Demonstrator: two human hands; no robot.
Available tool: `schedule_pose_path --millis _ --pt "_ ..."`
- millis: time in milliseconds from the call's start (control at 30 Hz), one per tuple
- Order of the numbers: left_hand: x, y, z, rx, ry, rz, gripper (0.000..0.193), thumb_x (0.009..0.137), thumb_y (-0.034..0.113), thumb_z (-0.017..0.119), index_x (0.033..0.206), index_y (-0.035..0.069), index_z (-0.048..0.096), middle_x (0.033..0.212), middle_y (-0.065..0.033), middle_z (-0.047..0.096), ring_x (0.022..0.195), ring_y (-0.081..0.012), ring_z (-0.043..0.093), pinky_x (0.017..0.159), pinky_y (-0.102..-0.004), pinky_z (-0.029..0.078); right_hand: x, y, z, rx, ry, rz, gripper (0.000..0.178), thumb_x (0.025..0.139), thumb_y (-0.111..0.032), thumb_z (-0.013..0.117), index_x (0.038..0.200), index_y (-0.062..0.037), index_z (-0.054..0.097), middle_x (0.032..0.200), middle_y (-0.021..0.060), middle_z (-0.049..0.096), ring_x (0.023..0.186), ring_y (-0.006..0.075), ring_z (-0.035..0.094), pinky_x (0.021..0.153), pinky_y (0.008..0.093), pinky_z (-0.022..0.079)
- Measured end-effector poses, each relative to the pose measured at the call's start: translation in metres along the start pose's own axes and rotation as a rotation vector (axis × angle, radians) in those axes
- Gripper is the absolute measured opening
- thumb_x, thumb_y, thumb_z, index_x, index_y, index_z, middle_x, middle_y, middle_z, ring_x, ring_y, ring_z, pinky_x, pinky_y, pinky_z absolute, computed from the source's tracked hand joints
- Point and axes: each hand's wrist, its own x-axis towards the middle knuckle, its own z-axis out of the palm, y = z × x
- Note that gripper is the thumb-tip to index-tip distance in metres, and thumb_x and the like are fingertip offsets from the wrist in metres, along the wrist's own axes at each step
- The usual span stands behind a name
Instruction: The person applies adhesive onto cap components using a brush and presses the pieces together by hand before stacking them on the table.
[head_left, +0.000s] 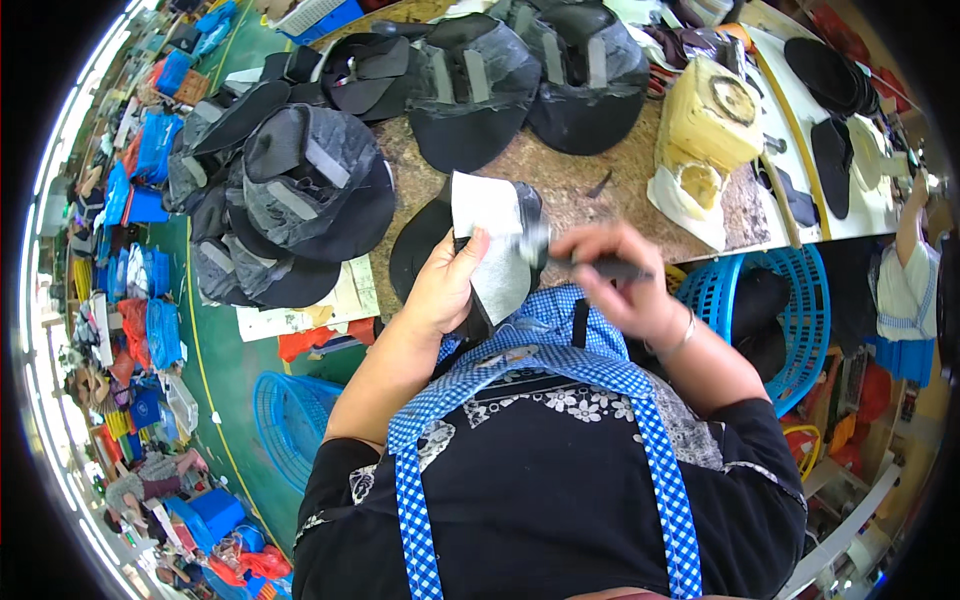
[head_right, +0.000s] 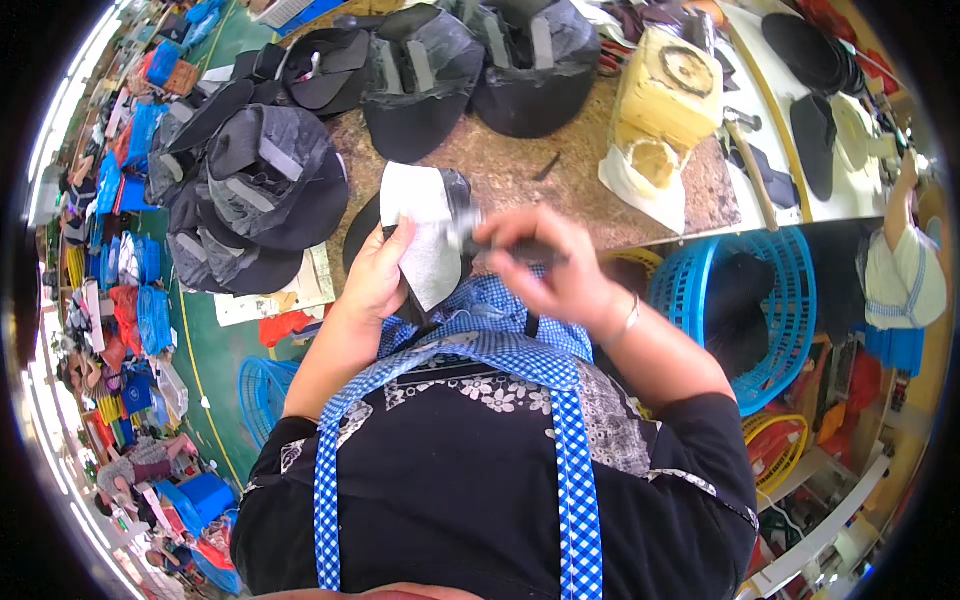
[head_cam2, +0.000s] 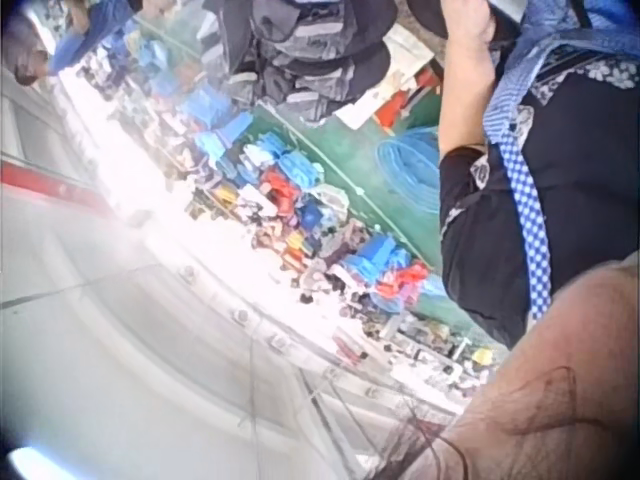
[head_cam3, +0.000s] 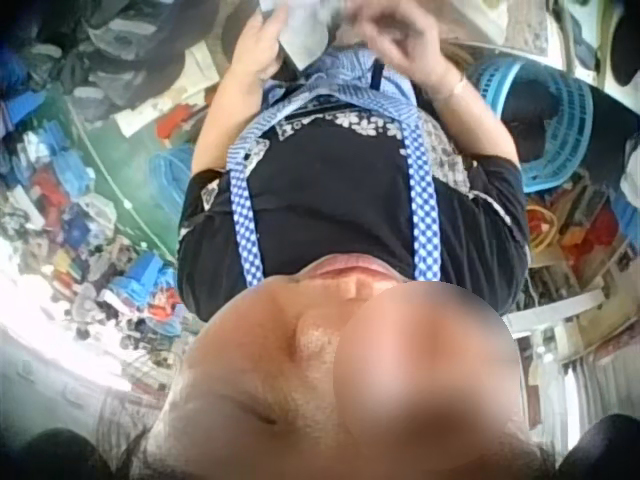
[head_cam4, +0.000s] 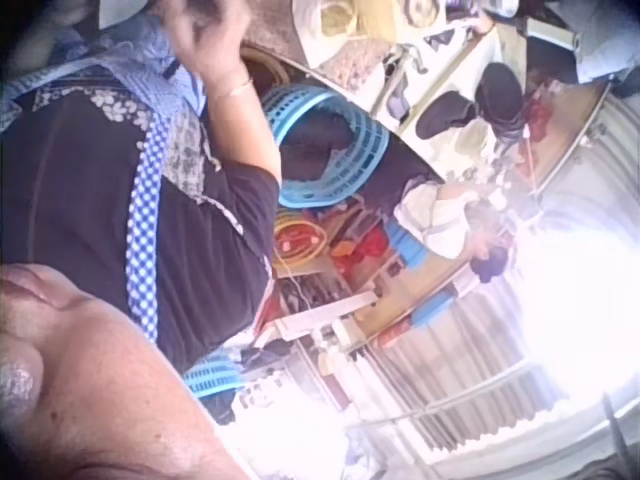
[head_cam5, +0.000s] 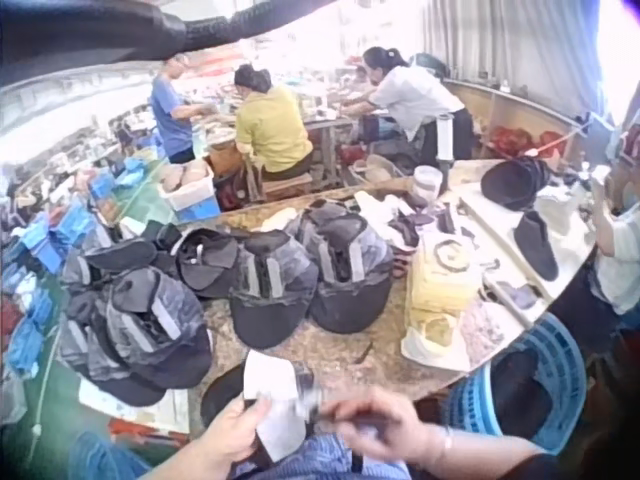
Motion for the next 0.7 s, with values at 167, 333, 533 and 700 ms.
schedule_pose_path --millis 167,333,533,700 --pt "0.002 0.003 -0.005 -0.089 0.029 0.017 0.039 0.089 0.026 0.047 0.121 0.004 0.039 0.111 -0.0077 0.052 0.101 -0.0171 0.051 0.087 -0.0324 0.04 -0.002 -0.004 0.0 0.052 0.072 0.233 0.009 0.075 -0.001 0.058 0.08 -0.0008 0.052 0.079 0.0096 0.062 0.076 0.0133 0.059 0.067 0.0258 0.047" --pt "0.007 0.006 0.0 -0.108 0.013 0.005 0.039 0.09 0.027 0.045 0.12 0.004 0.038 0.111 -0.0079 0.052 0.1 -0.0177 0.052 0.085 -0.0329 0.042 0.005 -0.003 0.014 -0.169 0.037 -0.18 0.016 0.071 -0.003 0.064 0.081 -0.0023 0.051 0.084 0.0106 0.062 0.078 0.0194 0.062 0.068 0.029 0.049" --pt "0.01 0.012 0.012 -0.14 0.16 0.038 0.037 0.09 0.027 0.045 0.12 0.005 0.039 0.109 -0.0078 0.052 0.099 -0.0179 0.052 0.084 -0.0332 0.043 0.003 0.002 0.009 0.119 0.268 0.024 0.011 0.074 0.003 0.058 0.08 -0.0007 0.05 0.088 0.0107 0.061 0.079 0.0131 0.06 0.069 0.0252 0.049" --pt "0.022 0.008 -0.006 -0.128 0.147 0.017 0.045 0.085 0.024 0.053 0.123 0.004 0.036 0.108 -0.009 0.052 0.1 -0.0184 0.052 0.085 -0.0319 0.042 -0.02 0.002 0.001 0.187 0.088 0.161 0.005 0.082 -0.003 0.05 0.08 -0.003 0.046 0.082 0.0134 0.061 0.061 0.0119 0.055 0.058 0.0224 0.045"
